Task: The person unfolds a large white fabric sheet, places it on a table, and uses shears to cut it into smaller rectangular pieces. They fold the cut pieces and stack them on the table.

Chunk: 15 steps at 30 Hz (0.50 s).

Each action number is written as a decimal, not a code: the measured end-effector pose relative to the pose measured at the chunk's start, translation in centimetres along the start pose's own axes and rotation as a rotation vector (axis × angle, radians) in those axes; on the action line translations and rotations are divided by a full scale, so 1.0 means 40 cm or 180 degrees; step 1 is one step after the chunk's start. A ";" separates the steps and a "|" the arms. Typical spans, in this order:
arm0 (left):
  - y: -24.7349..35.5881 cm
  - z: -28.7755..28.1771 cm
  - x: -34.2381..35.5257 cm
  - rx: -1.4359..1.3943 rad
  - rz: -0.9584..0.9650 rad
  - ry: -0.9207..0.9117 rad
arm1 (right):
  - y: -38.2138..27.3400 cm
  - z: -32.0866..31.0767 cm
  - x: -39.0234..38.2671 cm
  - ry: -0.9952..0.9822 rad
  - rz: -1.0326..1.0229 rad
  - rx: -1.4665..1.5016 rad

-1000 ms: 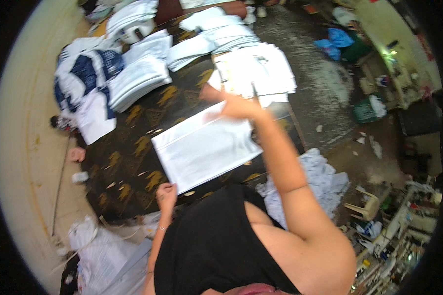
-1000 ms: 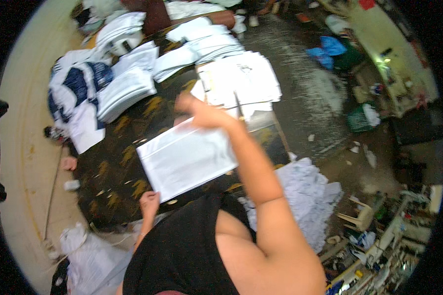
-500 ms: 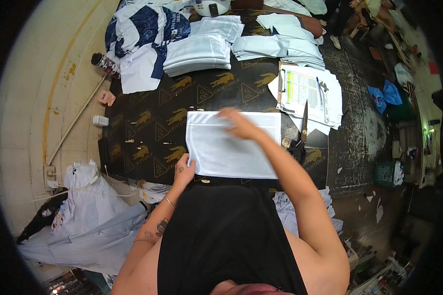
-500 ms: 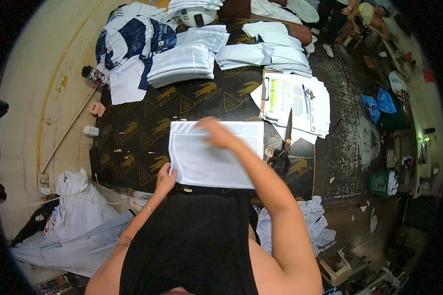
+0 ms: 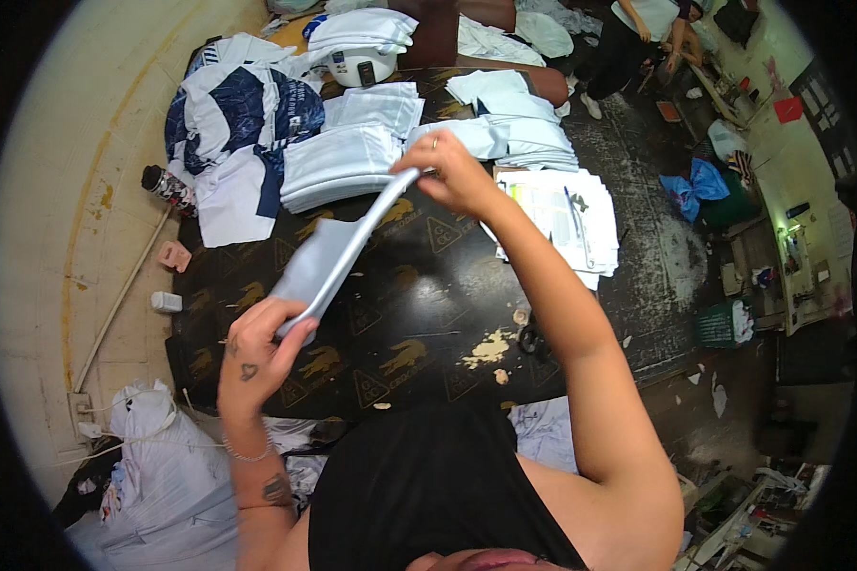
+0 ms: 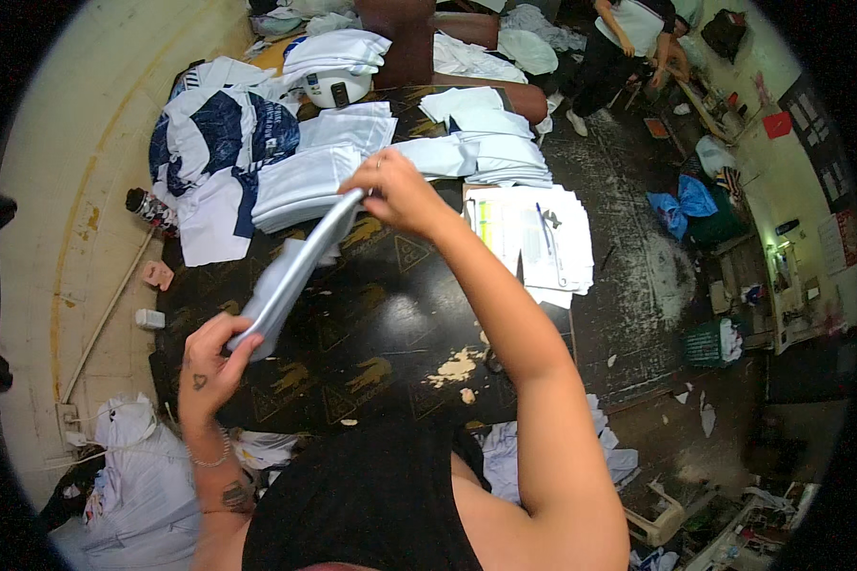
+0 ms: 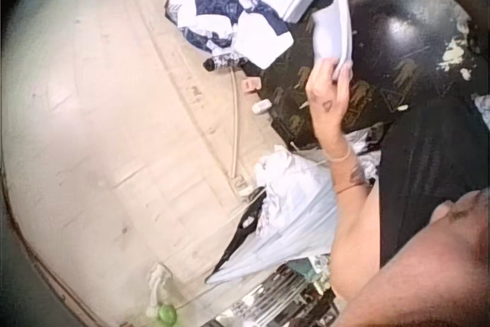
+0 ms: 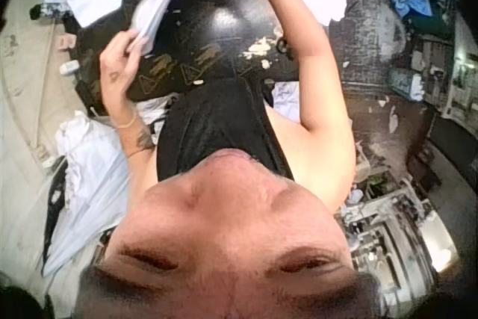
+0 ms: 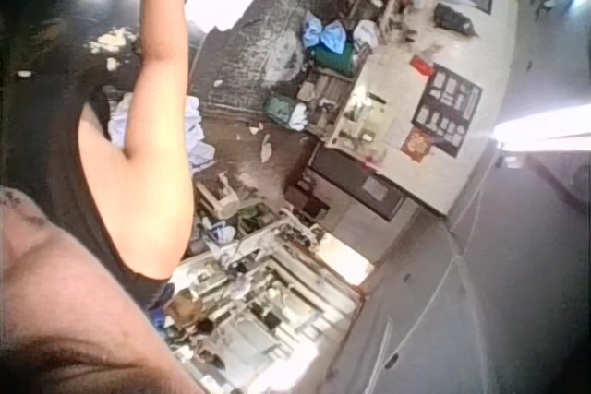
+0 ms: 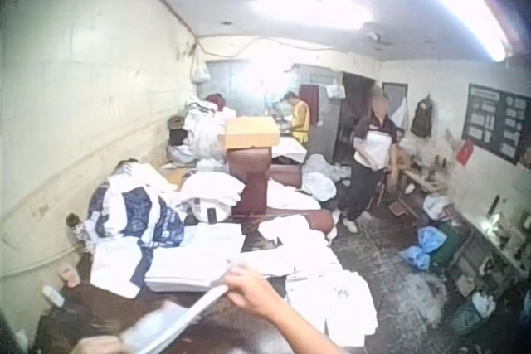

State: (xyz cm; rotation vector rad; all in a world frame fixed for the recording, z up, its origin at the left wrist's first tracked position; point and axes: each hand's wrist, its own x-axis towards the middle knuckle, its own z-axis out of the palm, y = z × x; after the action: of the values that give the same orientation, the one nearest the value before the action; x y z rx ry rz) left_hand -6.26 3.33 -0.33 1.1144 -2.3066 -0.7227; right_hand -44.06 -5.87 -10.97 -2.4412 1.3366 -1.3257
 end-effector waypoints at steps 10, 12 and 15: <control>-0.393 0.331 -0.161 0.1939 -0.1952 -0.2389 | 0.055 0.126 -0.310 -0.2792 0.1503 0.1699; -0.433 0.457 -0.175 0.0513 -0.1732 -0.0728 | 0.264 0.068 -0.268 -0.0727 0.1421 0.0675; -0.428 0.551 -0.226 0.1740 -0.1149 -0.1068 | 0.627 -0.064 -0.186 0.0358 0.2313 -0.0768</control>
State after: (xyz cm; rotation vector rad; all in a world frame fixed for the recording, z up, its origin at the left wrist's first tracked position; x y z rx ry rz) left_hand -5.18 7.10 -29.41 1.8051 -2.7105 -0.4275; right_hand -64.32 -15.37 -24.73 -1.6903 2.2183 -1.1487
